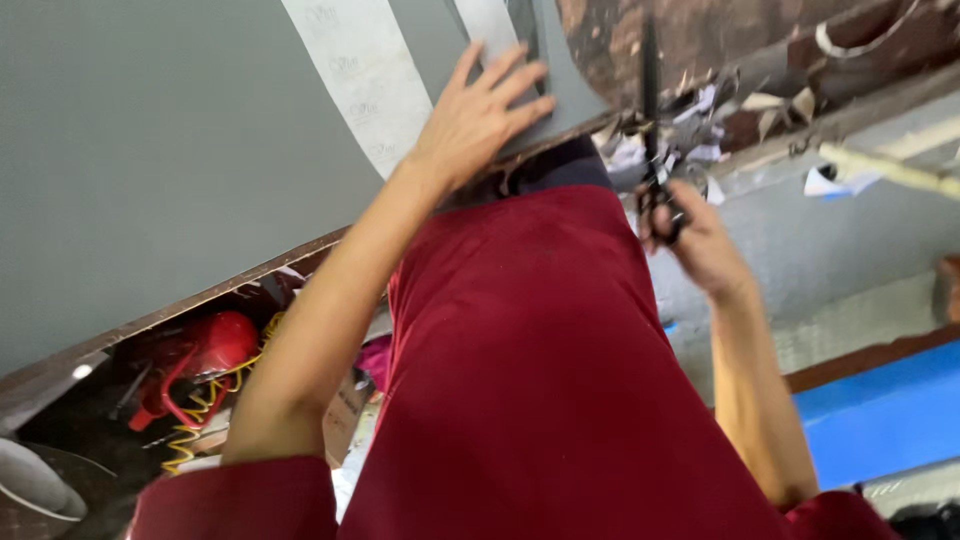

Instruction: The person aligns a paper pattern over a sheet of gray leather-like material on a workbench, marks the outline with chalk, and cuts along the marked line with scissors. They reposition the material and continue cutting out the shaped piece, then set the cut piece aside with other finished pieces.

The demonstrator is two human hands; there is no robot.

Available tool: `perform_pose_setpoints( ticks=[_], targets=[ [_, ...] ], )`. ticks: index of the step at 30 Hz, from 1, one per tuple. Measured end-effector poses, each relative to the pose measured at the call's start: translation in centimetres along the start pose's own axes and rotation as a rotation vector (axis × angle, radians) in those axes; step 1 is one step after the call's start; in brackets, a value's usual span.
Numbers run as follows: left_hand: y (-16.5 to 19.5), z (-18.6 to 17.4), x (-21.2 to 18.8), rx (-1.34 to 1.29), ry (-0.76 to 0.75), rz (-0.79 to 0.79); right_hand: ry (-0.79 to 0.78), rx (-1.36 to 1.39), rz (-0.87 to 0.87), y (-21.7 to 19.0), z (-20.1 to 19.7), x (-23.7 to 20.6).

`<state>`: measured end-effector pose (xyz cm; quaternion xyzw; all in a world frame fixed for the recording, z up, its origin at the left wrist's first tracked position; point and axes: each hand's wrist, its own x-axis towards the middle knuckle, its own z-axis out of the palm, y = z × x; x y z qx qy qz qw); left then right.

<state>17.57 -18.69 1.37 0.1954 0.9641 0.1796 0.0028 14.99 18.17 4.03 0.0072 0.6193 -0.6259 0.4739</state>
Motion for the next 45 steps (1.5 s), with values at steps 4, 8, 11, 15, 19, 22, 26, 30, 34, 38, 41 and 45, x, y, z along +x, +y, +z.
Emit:
perform_pose_setpoints(
  ticks=[4,8,11,15,19,22,26,30,34,38,41,45],
  targets=[
    [-0.9,1.3,0.3,0.000,-0.035,0.031,0.060,0.068,0.022,5.9,4.6,-3.9],
    [-1.4,2.0,-0.1,0.064,0.023,0.099,0.046,0.182,-0.056,8.5,6.2,-6.4],
    [-1.6,2.5,-0.3,0.064,0.032,0.121,0.096,0.115,0.003,9.7,6.6,-7.0],
    [-1.9,3.0,-0.5,0.083,0.062,0.159,0.100,0.188,0.001,10.9,6.8,-5.8],
    [-2.2,2.9,-0.8,0.073,0.026,0.179,0.079,0.137,-0.022,11.4,7.6,-4.3],
    [-2.1,2.8,-0.8,0.111,0.053,0.189,0.082,0.122,-0.050,11.5,8.2,-3.6],
    [-1.5,2.5,-0.8,0.095,0.043,0.202,0.131,0.115,-0.044,11.8,9.0,-3.7],
    [-0.7,2.3,-0.7,0.056,0.026,0.179,0.156,0.129,-0.061,12.0,9.3,-4.3],
    [0.3,2.4,-0.1,0.014,-0.010,0.157,0.189,0.153,-0.054,11.9,9.2,-4.9],
    [0.8,2.3,0.4,0.089,0.068,0.193,0.243,0.070,-0.033,12.3,8.9,-5.3],
    [0.9,1.8,0.3,-0.005,-0.002,0.168,0.209,0.144,-0.051,13.0,8.9,-5.6],
    [0.4,1.3,0.3,-0.201,-0.192,0.024,0.232,0.237,-0.024,14.2,8.8,-5.2]
  ],
)
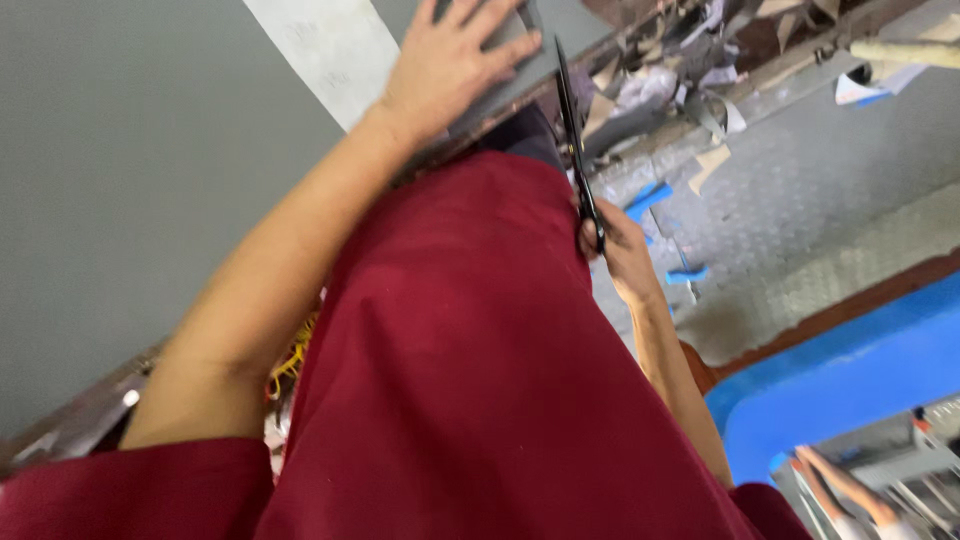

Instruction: The person aligns a paper pattern over a sheet of gray leather-like material on a workbench, marks the outline with chalk, and cuts along the marked line with scissors. They reposition the material and continue cutting out the shaped piece, then set the cut piece aside with other finished pieces.

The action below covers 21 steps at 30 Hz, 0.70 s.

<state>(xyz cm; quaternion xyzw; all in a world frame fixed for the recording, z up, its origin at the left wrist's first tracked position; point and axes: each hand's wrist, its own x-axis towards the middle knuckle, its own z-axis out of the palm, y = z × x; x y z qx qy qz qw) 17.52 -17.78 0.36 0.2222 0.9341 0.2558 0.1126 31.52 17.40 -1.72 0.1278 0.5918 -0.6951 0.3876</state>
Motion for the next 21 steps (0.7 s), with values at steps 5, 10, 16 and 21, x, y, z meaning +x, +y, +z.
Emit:
perform_pose_setpoints(
  ticks=[5,10,16,21],
  targets=[
    [-0.8,0.7,0.7,0.240,0.200,0.147,0.028,-0.035,-0.031,0.2,-0.5,1.9],
    [-1.3,2.3,0.2,0.235,0.144,0.131,0.046,-0.103,-0.006,-0.8,-0.4,1.8],
    [-1.2,1.9,0.2,0.301,0.165,0.070,0.012,-0.123,-0.008,-3.8,0.9,2.4],
    [-0.6,0.3,0.5,0.276,0.163,0.035,0.018,-0.139,-0.018,-6.0,2.1,2.9]
  ],
)
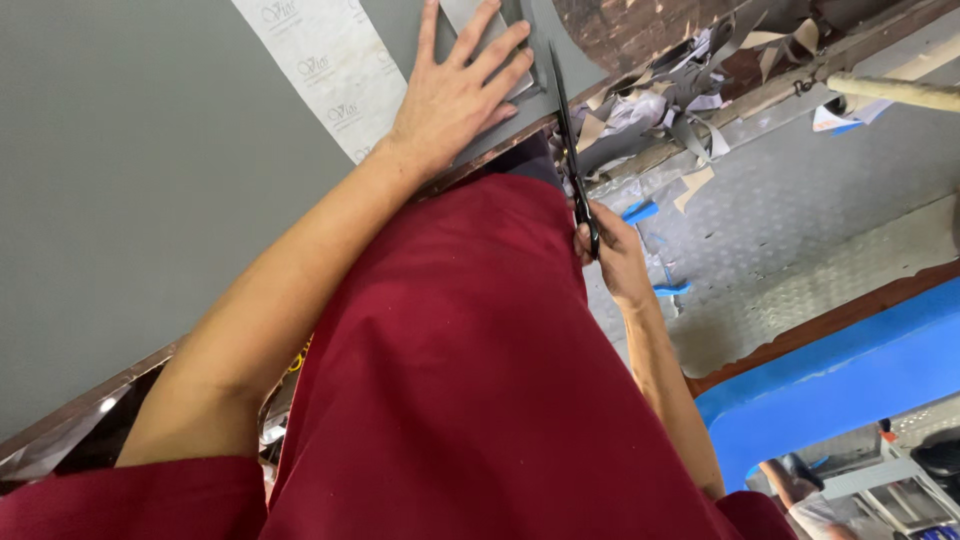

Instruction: The person aligns a paper pattern over a sheet of gray leather-like material on a workbench, marks the outline with chalk, and cuts along the marked line with scissors. They reposition the material and continue cutting out the shaped piece, then set the cut piece aside with other finished pieces.

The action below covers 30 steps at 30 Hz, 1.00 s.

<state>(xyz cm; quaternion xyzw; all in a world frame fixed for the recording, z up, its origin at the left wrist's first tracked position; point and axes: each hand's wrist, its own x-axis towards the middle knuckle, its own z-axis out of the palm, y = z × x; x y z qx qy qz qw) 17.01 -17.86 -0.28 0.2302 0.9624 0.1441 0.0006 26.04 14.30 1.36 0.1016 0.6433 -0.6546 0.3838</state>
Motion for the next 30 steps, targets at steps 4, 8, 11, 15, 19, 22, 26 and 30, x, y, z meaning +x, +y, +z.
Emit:
perform_pose_setpoints(
  ticks=[4,8,11,15,19,22,26,30],
  targets=[
    [-0.3,-0.6,0.8,-0.045,-0.048,-0.111,-0.009,0.031,0.018,-0.4,-0.2,0.3],
    [-0.3,-0.9,1.2,-0.012,-0.069,-0.150,-0.026,0.019,-0.011,-0.1,-0.5,1.3],
    [-0.4,-1.1,1.2,-0.217,-0.211,-0.240,-0.029,-0.033,-0.028,-0.3,-0.5,2.0],
    [-0.8,-1.6,1.3,0.011,-0.036,-0.129,0.003,-0.029,0.015,-1.5,-0.2,2.5],
    [-0.9,-1.9,1.2,-0.011,-0.045,-0.135,-0.015,-0.018,0.034,-2.8,0.0,2.6],
    [-0.8,-1.7,1.0,-0.033,-0.042,-0.138,-0.035,-0.018,-0.021,-3.1,0.1,3.3],
    [-0.8,-1.1,1.0,-0.059,-0.081,-0.153,-0.009,-0.003,0.020,-3.1,-0.1,3.8],
    [-1.1,-0.9,0.9,-0.008,-0.037,-0.142,-0.054,-0.011,0.000,-3.3,-0.3,4.3]
  ],
)
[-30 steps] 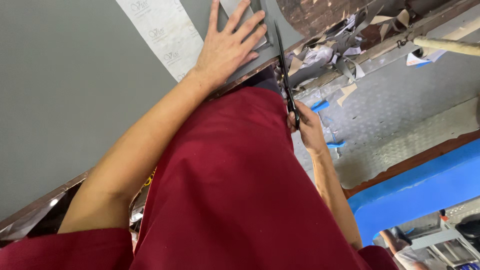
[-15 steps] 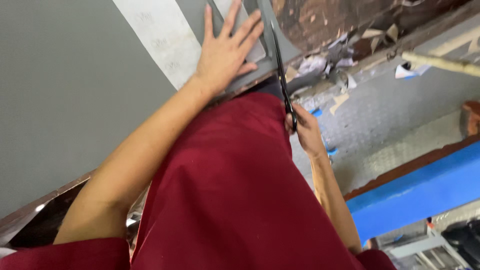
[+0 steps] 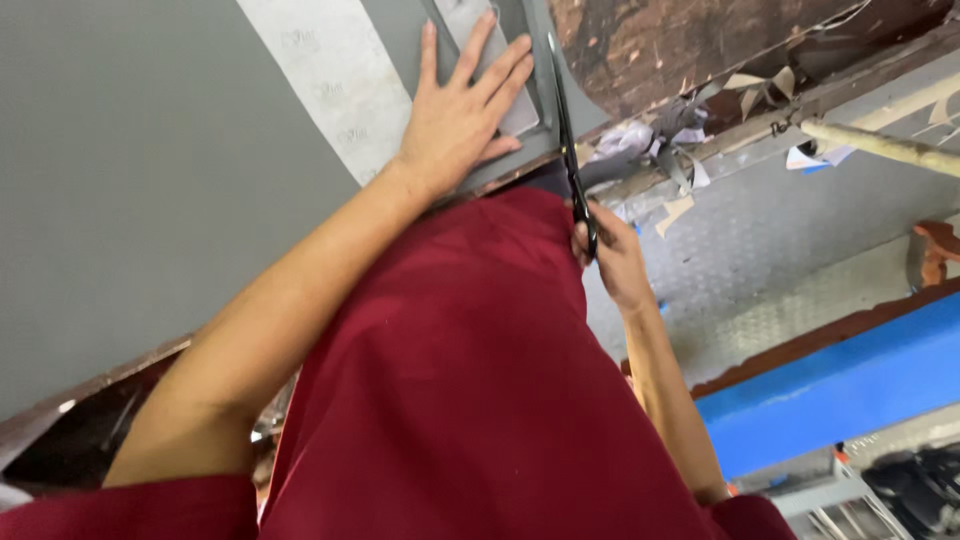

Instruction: The person aligns a paper pattern over a sheet of gray leather-like material on a workbench, marks the outline with chalk, and cuts along the marked line with scissors. They reposition the material and continue cutting out the shaped piece, then set the cut piece aside with other finished pieces.

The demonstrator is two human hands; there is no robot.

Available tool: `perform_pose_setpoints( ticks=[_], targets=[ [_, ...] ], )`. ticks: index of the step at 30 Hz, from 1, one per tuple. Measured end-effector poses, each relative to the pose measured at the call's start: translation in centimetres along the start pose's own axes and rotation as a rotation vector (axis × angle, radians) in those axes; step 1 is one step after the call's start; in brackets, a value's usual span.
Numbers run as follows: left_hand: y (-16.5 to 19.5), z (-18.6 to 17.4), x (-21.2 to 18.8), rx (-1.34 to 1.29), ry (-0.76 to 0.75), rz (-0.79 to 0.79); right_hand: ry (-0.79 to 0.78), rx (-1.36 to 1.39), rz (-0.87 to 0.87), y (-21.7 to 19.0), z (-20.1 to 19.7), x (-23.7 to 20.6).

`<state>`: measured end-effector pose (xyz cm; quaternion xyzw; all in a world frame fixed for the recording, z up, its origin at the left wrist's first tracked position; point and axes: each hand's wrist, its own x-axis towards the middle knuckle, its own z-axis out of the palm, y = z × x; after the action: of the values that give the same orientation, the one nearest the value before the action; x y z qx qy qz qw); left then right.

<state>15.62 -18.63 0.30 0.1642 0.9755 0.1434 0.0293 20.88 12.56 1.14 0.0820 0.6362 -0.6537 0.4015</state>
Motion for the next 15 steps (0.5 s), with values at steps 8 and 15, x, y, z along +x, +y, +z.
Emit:
perform_pose_setpoints(
  ticks=[8,15],
  targets=[
    [-0.1,-1.1,0.2,0.046,0.000,0.011,0.006,-0.017,0.001,-1.9,0.3,1.6],
    [-0.1,-1.6,0.6,-0.004,-0.021,-0.002,-0.009,-0.037,0.024,-3.6,0.5,2.3]
  ],
)
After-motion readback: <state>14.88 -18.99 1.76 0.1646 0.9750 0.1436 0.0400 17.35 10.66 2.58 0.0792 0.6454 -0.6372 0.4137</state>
